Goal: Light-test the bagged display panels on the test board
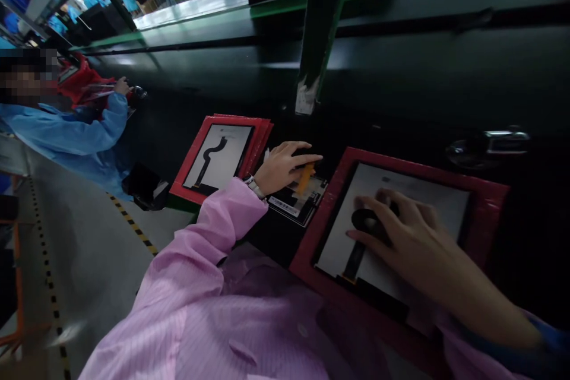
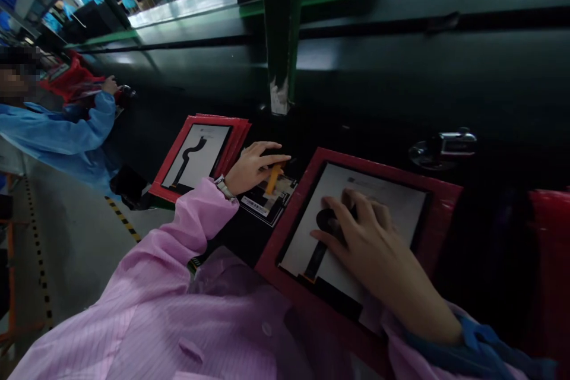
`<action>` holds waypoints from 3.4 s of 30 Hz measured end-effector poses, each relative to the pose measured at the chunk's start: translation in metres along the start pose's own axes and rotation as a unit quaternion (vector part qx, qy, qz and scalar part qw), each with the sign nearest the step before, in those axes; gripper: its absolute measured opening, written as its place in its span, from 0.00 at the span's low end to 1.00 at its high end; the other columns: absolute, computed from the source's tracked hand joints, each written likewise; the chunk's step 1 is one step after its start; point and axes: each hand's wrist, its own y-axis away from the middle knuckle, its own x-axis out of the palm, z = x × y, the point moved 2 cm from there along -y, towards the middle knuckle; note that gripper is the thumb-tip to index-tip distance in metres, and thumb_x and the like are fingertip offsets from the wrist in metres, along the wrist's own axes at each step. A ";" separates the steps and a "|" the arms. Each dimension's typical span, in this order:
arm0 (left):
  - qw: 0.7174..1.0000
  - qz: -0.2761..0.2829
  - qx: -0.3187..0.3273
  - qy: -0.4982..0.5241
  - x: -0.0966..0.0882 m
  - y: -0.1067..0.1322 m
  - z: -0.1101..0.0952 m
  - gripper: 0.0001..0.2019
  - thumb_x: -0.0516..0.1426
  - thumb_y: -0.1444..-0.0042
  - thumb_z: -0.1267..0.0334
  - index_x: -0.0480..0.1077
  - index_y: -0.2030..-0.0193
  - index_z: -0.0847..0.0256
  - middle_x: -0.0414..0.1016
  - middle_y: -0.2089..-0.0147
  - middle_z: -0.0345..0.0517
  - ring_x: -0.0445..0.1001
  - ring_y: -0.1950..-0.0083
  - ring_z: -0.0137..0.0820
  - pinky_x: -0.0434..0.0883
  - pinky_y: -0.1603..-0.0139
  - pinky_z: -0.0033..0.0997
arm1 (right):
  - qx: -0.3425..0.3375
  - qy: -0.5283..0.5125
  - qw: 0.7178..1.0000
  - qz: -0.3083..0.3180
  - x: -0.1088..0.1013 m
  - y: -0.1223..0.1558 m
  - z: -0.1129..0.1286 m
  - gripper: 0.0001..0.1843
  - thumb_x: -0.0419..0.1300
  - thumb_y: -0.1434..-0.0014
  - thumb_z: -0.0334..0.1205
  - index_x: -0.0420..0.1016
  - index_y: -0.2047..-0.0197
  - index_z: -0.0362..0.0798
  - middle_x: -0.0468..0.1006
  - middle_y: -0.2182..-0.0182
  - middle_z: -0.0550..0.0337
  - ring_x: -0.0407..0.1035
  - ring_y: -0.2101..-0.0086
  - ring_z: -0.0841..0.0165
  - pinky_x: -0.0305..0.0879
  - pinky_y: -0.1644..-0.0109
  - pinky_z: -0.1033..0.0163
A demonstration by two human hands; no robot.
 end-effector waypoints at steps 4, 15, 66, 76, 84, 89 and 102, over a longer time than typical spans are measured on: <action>1.000 -0.002 0.004 0.016 0.001 -0.013 -0.008 0.11 0.58 0.32 0.67 0.81 0.49 0.57 0.79 0.42 0.52 0.74 0.37 0.38 0.67 0.33 0.44 | 0.003 0.055 0.998 0.002 -0.007 -0.004 0.007 0.30 0.49 0.30 0.57 0.70 0.37 0.43 0.66 0.40 0.33 0.65 0.45 0.39 0.73 0.47 0.37; 0.936 -0.125 -0.035 0.326 0.013 -0.049 0.007 0.17 0.58 0.33 0.47 0.74 0.45 0.55 0.84 0.60 0.43 0.79 0.63 0.32 0.75 0.60 0.36 | 0.078 0.015 0.995 0.054 -0.022 -0.014 0.016 0.28 0.61 0.33 0.46 0.67 0.34 0.44 0.62 0.36 0.37 0.61 0.42 0.44 0.68 0.38 0.36; 0.956 0.092 0.180 0.212 0.006 -0.031 -0.051 0.12 0.53 0.38 0.57 0.75 0.66 0.57 0.78 0.67 0.39 0.77 0.61 0.34 0.66 0.36 0.50 | 0.030 -0.224 0.966 -0.127 -0.020 -0.030 0.020 0.13 0.55 0.28 0.43 0.72 0.65 0.49 0.78 0.50 0.55 0.69 0.50 0.62 0.64 0.42 0.49; 0.958 0.105 0.168 0.206 0.005 -0.030 -0.054 0.12 0.52 0.37 0.57 0.73 0.67 0.58 0.76 0.67 0.40 0.75 0.60 0.35 0.65 0.37 0.51 | 0.065 -0.199 0.970 -0.127 -0.018 -0.031 0.019 0.15 0.52 0.28 0.43 0.71 0.65 0.49 0.77 0.53 0.54 0.69 0.51 0.61 0.65 0.42 0.47; 0.958 0.096 0.186 0.197 0.006 -0.029 -0.055 0.13 0.51 0.35 0.57 0.73 0.66 0.58 0.76 0.66 0.42 0.76 0.59 0.35 0.65 0.37 0.49 | 0.055 -0.215 0.964 -0.148 -0.015 -0.031 0.017 0.13 0.53 0.28 0.42 0.70 0.65 0.49 0.79 0.55 0.56 0.69 0.54 0.63 0.67 0.45 0.50; 0.960 0.093 0.185 0.187 0.006 -0.028 -0.055 0.13 0.51 0.34 0.57 0.73 0.65 0.58 0.77 0.66 0.42 0.76 0.59 0.35 0.64 0.36 0.49 | 0.052 -0.222 0.961 -0.159 -0.013 -0.031 0.016 0.12 0.54 0.28 0.40 0.69 0.65 0.49 0.79 0.55 0.56 0.70 0.55 0.63 0.68 0.47 0.51; 0.967 0.091 0.169 0.168 0.009 -0.027 -0.055 0.12 0.52 0.35 0.57 0.74 0.64 0.57 0.77 0.66 0.41 0.76 0.57 0.35 0.62 0.32 0.52 | 0.054 -0.216 0.966 -0.133 -0.014 -0.031 0.016 0.13 0.53 0.27 0.42 0.69 0.65 0.49 0.79 0.55 0.56 0.70 0.54 0.63 0.66 0.45 0.51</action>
